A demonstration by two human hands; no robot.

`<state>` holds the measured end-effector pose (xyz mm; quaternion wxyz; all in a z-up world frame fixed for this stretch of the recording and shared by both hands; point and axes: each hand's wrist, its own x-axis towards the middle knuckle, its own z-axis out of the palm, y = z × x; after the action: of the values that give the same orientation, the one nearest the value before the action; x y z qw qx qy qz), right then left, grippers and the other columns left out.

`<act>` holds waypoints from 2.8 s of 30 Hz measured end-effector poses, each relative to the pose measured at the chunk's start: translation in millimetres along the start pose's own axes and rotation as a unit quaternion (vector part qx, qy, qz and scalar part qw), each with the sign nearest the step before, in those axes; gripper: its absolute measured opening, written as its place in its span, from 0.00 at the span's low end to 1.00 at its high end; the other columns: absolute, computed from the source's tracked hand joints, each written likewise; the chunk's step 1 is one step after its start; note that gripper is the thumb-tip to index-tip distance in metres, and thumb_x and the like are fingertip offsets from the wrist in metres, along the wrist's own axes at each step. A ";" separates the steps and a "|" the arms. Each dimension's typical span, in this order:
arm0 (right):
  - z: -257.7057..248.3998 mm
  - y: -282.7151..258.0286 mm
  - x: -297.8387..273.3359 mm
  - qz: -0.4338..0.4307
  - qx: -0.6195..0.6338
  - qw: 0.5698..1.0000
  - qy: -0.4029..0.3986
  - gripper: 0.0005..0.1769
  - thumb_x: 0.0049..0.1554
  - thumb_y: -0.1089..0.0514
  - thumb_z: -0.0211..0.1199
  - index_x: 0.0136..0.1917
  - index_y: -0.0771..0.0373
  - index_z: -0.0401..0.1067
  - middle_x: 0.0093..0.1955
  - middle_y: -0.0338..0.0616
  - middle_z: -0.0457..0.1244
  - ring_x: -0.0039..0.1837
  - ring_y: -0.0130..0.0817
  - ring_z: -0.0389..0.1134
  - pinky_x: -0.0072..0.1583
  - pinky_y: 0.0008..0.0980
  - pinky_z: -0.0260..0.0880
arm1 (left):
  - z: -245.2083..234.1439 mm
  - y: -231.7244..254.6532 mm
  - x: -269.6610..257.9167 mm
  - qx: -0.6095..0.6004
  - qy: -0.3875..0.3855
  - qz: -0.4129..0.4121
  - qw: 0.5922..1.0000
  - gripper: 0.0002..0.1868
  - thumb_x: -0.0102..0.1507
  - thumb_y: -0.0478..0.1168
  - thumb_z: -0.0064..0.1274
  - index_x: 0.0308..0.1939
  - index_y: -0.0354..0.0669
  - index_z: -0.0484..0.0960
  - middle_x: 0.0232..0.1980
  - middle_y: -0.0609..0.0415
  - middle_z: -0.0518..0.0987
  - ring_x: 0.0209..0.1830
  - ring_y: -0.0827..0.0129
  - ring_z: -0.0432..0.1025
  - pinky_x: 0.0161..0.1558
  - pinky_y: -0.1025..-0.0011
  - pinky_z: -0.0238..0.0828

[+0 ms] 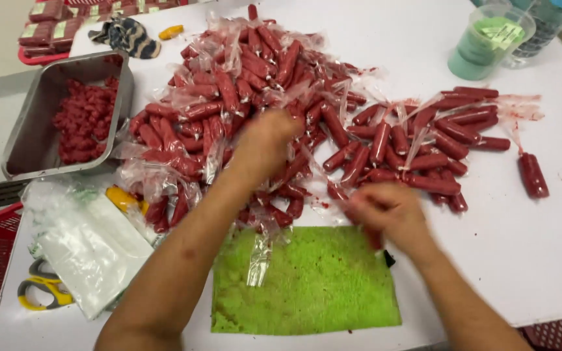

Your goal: The person picks up red food sticks from a pile on a table and places them into plastic sleeves by hand, occasionally moving the pile or handling empty sleeves.

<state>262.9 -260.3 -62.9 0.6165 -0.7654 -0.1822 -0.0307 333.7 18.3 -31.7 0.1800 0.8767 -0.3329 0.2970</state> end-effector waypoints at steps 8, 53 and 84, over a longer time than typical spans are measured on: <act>-49.0 -59.5 35.9 -0.171 -0.301 0.937 0.051 0.24 0.59 0.59 0.63 0.68 0.59 0.72 0.66 0.50 0.65 0.69 0.52 0.64 0.70 0.49 0.61 | 48.8 -74.4 49.2 0.028 -0.019 -0.307 0.951 0.09 0.66 0.56 0.48 0.47 0.80 0.82 0.42 0.70 0.82 0.52 0.68 0.76 0.53 0.63 0.74; 108.0 -52.5 -180.3 -0.365 -0.249 0.771 -0.458 0.09 0.57 0.58 0.58 0.48 0.63 0.74 0.56 0.48 0.64 0.52 0.42 0.63 0.54 0.38 0.67 | -73.1 298.5 -287.4 -0.704 0.009 -0.677 0.215 0.10 0.66 0.40 0.52 0.34 0.36 0.77 0.19 0.48 0.69 0.13 0.69 0.58 0.17 0.69 0.56; 81.2 -71.9 -131.9 -0.020 0.153 0.984 0.087 0.02 0.58 0.63 0.65 0.43 0.60 0.78 0.50 0.45 0.71 0.76 0.51 0.58 0.77 0.54 0.48 | -56.9 240.1 -153.8 -0.107 0.087 -0.230 0.963 0.09 0.63 0.36 0.49 0.42 0.48 0.85 0.29 0.49 0.78 0.26 0.53 0.76 0.27 0.58 0.73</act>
<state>102.8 -202.1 -51.0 0.7389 -0.6528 -0.1456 -0.0810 52.5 -50.5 -58.8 0.3643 0.8761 -0.1346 0.2858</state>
